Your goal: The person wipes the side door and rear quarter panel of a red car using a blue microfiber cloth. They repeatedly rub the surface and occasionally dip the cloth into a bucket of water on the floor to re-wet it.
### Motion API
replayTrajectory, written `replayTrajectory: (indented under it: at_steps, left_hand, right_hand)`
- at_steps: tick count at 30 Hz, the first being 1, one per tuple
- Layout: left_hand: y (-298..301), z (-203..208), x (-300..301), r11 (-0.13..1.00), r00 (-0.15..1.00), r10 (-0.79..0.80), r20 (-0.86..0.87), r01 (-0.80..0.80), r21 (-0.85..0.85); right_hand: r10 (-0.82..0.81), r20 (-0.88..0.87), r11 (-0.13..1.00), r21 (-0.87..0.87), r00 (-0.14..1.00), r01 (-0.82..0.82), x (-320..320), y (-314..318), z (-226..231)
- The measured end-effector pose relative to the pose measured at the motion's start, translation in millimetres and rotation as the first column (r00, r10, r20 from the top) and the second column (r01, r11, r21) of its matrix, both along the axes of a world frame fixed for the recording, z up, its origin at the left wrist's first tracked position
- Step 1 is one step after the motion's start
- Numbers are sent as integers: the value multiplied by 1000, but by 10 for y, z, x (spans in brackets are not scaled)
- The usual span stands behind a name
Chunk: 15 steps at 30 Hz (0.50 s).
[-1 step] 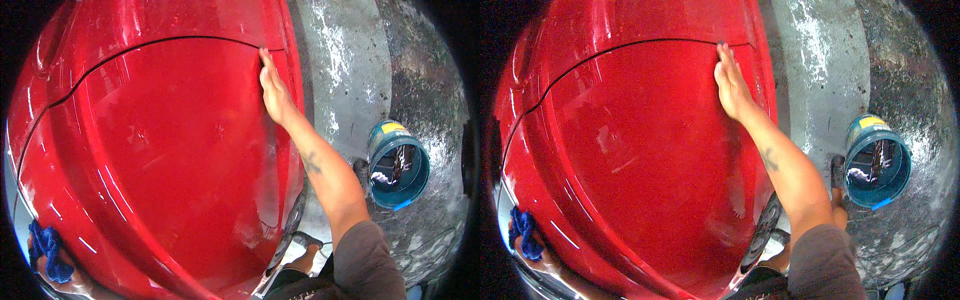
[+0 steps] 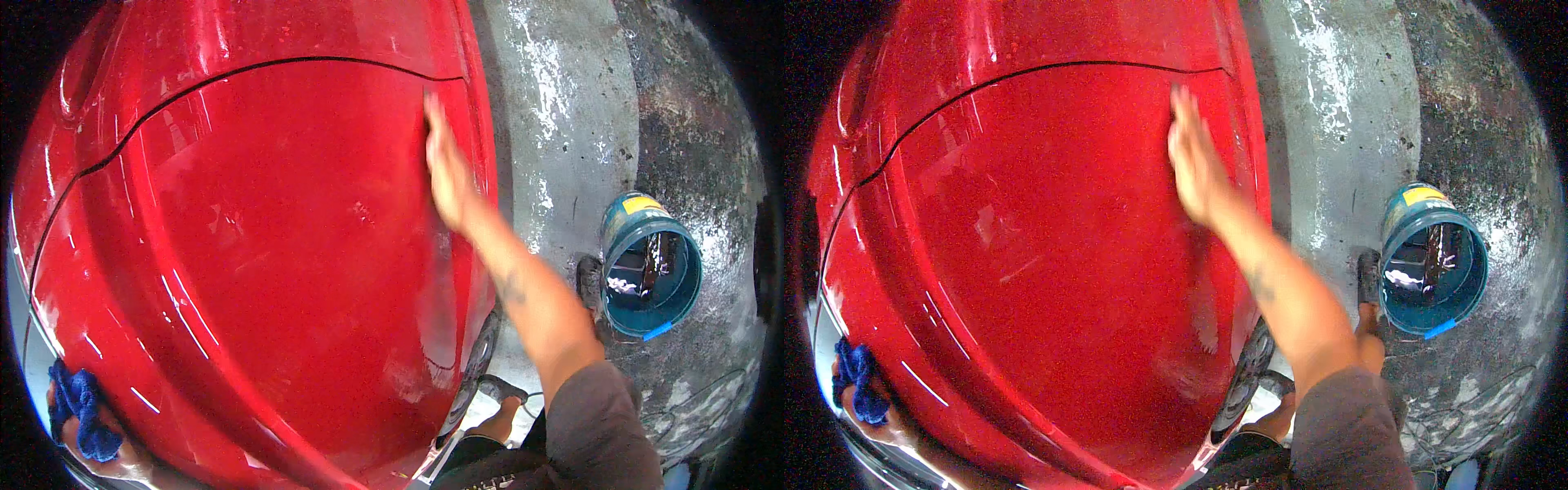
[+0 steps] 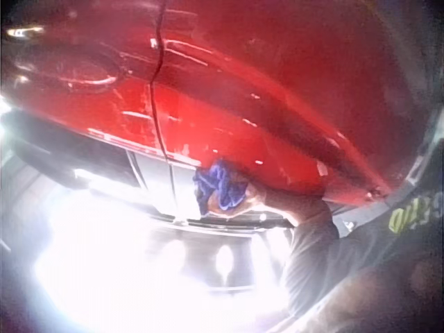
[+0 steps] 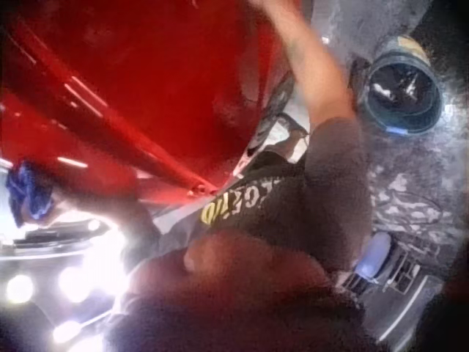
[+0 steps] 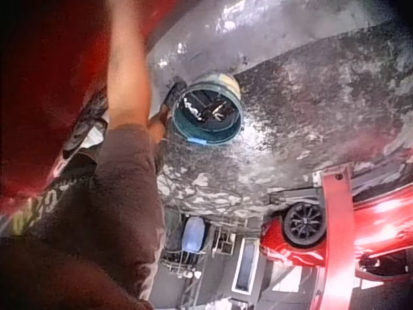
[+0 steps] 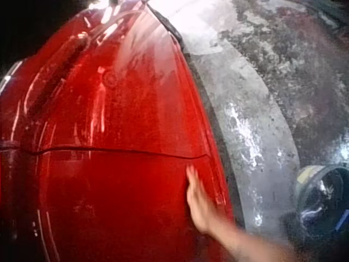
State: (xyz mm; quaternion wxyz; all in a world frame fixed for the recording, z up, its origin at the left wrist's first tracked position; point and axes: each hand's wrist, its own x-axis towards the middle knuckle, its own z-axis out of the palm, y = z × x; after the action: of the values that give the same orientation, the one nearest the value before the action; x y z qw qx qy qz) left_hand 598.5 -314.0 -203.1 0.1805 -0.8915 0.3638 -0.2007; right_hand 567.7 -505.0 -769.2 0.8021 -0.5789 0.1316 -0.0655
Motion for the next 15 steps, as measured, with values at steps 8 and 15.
replayTrajectory:
  at_steps: [8, 15]
  left_hand:
    - [-71, 194, -142, 996, 998, 36, 45, -39, 77]
    - [99, -19, -30, 999, 999, 31, 36, -32, 32]
  right_hand:
    - [244, -160, 969, 10, 956, -246, -1215, 642, 366]
    - [277, -132, 926, -226, 952, -301, -1718, 759, 35]
